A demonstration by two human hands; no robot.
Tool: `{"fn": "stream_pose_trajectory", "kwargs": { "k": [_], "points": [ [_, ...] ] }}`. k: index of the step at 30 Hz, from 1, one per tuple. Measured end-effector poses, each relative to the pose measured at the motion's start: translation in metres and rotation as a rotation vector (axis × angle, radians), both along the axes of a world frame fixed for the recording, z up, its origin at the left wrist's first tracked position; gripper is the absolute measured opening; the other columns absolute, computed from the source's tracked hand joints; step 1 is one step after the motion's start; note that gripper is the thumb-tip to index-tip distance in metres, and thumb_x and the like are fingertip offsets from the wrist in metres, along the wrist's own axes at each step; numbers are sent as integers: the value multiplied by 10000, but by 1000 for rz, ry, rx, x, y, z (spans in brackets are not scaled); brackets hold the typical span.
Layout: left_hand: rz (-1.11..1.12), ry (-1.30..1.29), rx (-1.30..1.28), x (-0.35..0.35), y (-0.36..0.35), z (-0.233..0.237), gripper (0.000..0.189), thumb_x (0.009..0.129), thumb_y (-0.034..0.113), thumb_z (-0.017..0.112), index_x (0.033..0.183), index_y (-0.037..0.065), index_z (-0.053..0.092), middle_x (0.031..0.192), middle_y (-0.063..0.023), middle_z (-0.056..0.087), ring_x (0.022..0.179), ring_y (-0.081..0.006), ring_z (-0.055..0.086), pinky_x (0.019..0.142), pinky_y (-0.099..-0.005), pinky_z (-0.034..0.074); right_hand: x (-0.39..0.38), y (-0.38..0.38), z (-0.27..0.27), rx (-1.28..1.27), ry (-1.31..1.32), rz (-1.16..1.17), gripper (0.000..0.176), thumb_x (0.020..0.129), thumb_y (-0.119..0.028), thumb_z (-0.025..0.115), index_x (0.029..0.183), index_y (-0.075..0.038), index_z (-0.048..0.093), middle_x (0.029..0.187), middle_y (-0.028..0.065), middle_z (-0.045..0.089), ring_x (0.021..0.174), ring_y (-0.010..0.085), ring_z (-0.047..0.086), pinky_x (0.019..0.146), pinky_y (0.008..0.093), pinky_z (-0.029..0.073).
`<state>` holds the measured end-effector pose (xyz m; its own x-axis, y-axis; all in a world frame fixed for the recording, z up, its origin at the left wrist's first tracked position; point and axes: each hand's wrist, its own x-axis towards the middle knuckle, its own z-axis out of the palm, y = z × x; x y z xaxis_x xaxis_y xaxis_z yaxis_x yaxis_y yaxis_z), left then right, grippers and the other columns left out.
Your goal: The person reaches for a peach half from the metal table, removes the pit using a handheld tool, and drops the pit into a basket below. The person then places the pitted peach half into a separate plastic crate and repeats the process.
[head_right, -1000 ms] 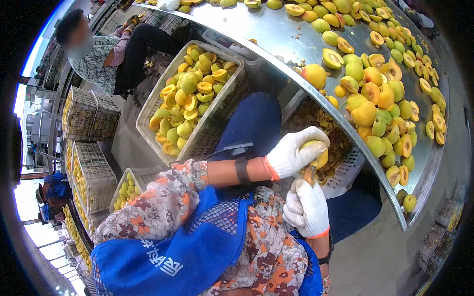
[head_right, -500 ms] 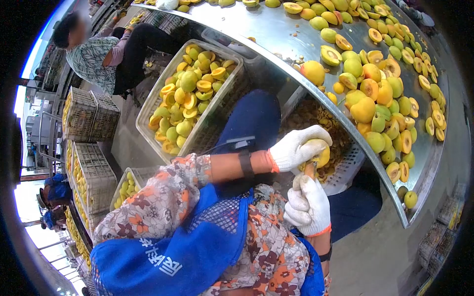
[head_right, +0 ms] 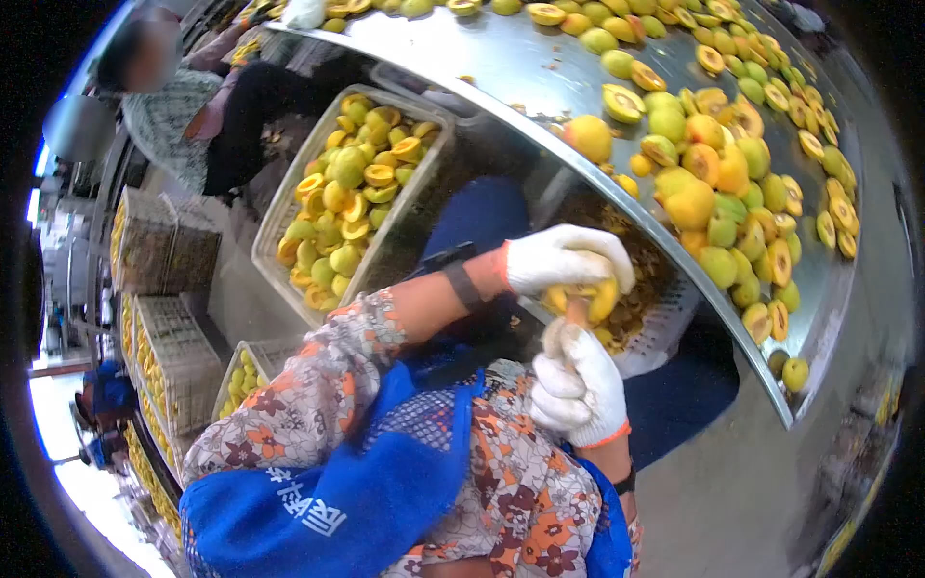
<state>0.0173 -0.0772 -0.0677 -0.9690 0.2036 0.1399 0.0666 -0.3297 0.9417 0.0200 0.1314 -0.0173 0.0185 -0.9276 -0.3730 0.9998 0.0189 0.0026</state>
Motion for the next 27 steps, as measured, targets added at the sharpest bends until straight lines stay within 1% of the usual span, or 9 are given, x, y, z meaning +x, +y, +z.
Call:
{"fn": "stream_pose_trajectory", "kwargs": {
  "k": [3, 5, 11, 13, 15, 19, 22, 24, 27],
  "points": [
    [46, -12, 18, 3, -2, 5, 333, 1010, 285, 599, 1140, -14, 668, 1036, -117, 706, 951, -187, 685, 883, -333, 546, -5, -5, -1, -47, 74, 51, 283, 1117, -335, 396, 1051, -153, 602, 556, -65, 328, 353, 61, 293, 351, 255, 210],
    [183, -77, 116, 9, 7, -2, 318, 1005, 281, 600, 1155, 14, 687, 1083, -76, 700, 1006, -143, 641, 919, -310, 516, -11, -4, 0, -44, 56, 65, 268, 1116, -328, 408, 1049, -155, 602, 565, -65, 336, 364, 58, 304, 358, 239, 219],
    [134, -33, 6, 6, -3, 1, 372, 1036, 327, 542, 1140, -13, 650, 1004, -120, 704, 920, -176, 688, 835, -310, 553, -9, -8, 1, -28, 99, 77, 237, 1105, -336, 445, 1045, -170, 604, 577, -66, 369, 368, 55, 311, 364, 236, 228],
    [174, -80, 33, 9, 9, 5, 386, 1049, 331, 511, 1142, -17, 650, 990, -118, 704, 902, -172, 686, 828, -310, 554, -11, -6, -2, -27, 81, 9, 277, 1121, -328, 377, 1113, -133, 574, 576, -62, 364, 366, 46, 302, 361, 237, 225],
    [475, -64, 73, 8, 23, 7, 388, 1057, 331, 499, 1143, -16, 650, 976, -118, 704, 875, -170, 683, 818, -313, 556, -14, -9, -1, -51, 91, 24, 284, 1121, -331, 374, 1114, -131, 575, 575, -62, 364, 364, 47, 300, 358, 239, 227],
    [375, -98, 139, 6, 20, 4, 399, 1062, 348, 500, 1142, -13, 651, 992, -110, 701, 892, -162, 680, 829, -310, 555, -14, -7, 8, -38, 144, 46, 279, 1118, -337, 392, 1069, -151, 595, 569, -67, 366, 358, 46, 299, 352, 237, 221],
    [168, 6, -172, 6, -4, 12, 413, 1022, 366, 576, 1153, -16, 666, 1020, -92, 710, 940, -155, 675, 850, -310, 552, -12, -5, -1, -69, 56, 80, 284, 1117, -341, 400, 1034, -173, 613, 559, -77, 357, 355, 40, 296, 350, 227, 210],
    [6, -38, -240, 4, -17, 30, 310, 1012, 285, 595, 1096, 4, 695, 997, -87, 713, 924, -135, 657, 855, -307, 537, -12, -5, -8, -154, -153, 100, 313, 1125, -347, 362, 1064, -165, 609, 547, -84, 331, 356, 28, 288, 351, 222, 209],
    [-83, 45, -231, 0, -13, 16, 360, 1026, 330, 567, 1135, 4, 674, 1001, -103, 706, 908, -150, 665, 844, -306, 539, -8, -8, -6, -203, -65, 99, 298, 1120, -350, 382, 1076, -147, 596, 550, -79, 342, 348, 28, 282, 349, 221, 209]
  ]
}}
